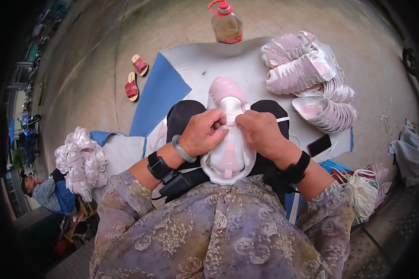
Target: The recorder is lacing up pink and white sneakers as part of a manufacturing or assembly process.
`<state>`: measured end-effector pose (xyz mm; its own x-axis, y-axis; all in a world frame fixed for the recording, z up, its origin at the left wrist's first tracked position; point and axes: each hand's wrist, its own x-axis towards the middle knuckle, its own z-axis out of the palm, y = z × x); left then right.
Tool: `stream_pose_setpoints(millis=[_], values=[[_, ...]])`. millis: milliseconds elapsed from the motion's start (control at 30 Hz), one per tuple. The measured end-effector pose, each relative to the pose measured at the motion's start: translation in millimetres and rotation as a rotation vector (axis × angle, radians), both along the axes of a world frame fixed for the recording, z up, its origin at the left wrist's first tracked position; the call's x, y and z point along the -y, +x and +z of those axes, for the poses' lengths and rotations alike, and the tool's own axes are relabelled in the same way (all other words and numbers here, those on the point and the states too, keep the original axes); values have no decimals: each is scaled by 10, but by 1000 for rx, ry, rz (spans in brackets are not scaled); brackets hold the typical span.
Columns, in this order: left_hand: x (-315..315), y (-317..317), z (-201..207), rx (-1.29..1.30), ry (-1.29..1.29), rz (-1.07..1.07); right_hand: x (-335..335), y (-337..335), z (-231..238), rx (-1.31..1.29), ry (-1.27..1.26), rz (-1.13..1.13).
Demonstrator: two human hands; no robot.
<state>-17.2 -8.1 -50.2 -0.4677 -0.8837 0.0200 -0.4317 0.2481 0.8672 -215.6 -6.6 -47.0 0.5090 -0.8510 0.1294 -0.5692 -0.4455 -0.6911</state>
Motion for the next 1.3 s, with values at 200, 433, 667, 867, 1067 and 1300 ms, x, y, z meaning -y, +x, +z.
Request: stream_pose_setpoints(millis=[200, 433, 667, 867, 1067, 1300], values=[[-23, -57, 1, 38, -42, 43, -95, 51, -38, -83, -118, -86], [-84, -55, 30, 146, -31, 84, -33, 43, 46, -179, -37, -53], [-9, -13, -26, 79, 49, 26, -17, -23, -43, 45, 27, -57], [-29, -10, -37, 79, 61, 21, -77, 82, -66, 68, 13, -84], [-61, -40, -86, 96, -26, 75, -66, 78, -26, -121, -71, -121], [-20, -49, -69, 125, -4, 22, -89, -12, -72, 140, 243, -204]])
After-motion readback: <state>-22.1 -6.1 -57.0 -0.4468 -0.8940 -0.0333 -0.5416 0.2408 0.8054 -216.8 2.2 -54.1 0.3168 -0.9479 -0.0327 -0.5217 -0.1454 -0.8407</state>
